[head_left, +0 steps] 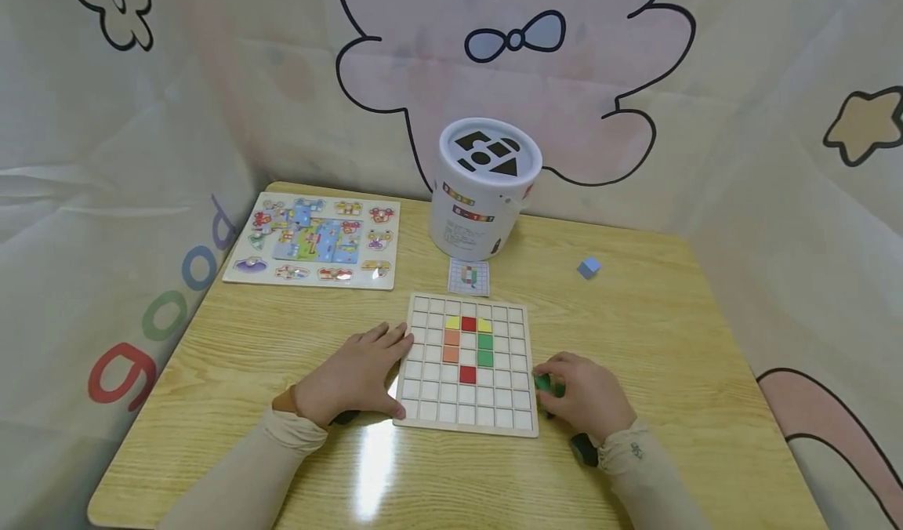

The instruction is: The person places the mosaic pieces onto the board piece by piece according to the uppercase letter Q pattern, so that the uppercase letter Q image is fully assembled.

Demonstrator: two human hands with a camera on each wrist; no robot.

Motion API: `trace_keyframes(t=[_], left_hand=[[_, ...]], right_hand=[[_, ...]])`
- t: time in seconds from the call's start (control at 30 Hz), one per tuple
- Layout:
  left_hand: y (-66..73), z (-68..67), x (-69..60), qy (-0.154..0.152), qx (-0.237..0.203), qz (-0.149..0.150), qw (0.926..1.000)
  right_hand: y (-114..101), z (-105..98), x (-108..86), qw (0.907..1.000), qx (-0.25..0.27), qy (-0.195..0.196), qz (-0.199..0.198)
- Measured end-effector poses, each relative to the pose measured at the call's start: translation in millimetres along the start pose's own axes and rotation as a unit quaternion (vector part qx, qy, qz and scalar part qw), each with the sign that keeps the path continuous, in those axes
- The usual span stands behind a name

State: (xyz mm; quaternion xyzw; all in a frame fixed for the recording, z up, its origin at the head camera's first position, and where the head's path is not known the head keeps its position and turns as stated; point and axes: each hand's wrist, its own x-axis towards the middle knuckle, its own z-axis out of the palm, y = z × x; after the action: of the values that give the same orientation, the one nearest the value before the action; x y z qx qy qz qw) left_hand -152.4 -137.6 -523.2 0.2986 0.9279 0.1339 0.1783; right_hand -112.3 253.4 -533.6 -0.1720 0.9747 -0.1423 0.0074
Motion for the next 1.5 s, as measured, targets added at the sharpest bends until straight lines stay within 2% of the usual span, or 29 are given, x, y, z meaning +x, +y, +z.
trace_keyframes(t=[0.17,0.33,0.57,0.7,0.8,1.0,1.3,1.5], left_hand=[[-0.2,-0.7,-0.9,0.001,0.004,-0.001,1.0000],[0.8,-1.0,-1.6,0.003,-0.001,-0.001,1.0000],[2.5,-1.5,-1.2,0.002,-0.008,-0.002,1.0000],[2.1,-0.6,-1.2,0.003,-0.005,-0.007,1.0000],[1.6,0.4,-1.1,0.003,-0.002,-0.010,0.9999],[1.6,0.5,-1.6,0.004,0.001,-0.012,0.9999],[4.4,-2.8,-0.7,0.000,0.009,-0.008,0.9999],[3.5,-1.8,-0.7,0.001,0.007,-0.007,1.0000]], right_hand=[[-19,1,14.0,0.9996,0.012,-0.006,-0.023],[-42,5,31.6,0.9971,0.008,-0.017,-0.074],[-72,13,53.5,0.9859,0.010,-0.007,-0.167],[-86,18,64.4,0.9797,0.025,-0.005,-0.199],[-93,20,70.1,0.9785,0.036,-0.017,-0.202],[-94,24,75.1,0.9791,0.066,-0.063,-0.182],[-87,27,76.5,0.9704,0.112,-0.073,-0.201],[-86,24,78.4,0.9704,0.123,-0.092,-0.186]])
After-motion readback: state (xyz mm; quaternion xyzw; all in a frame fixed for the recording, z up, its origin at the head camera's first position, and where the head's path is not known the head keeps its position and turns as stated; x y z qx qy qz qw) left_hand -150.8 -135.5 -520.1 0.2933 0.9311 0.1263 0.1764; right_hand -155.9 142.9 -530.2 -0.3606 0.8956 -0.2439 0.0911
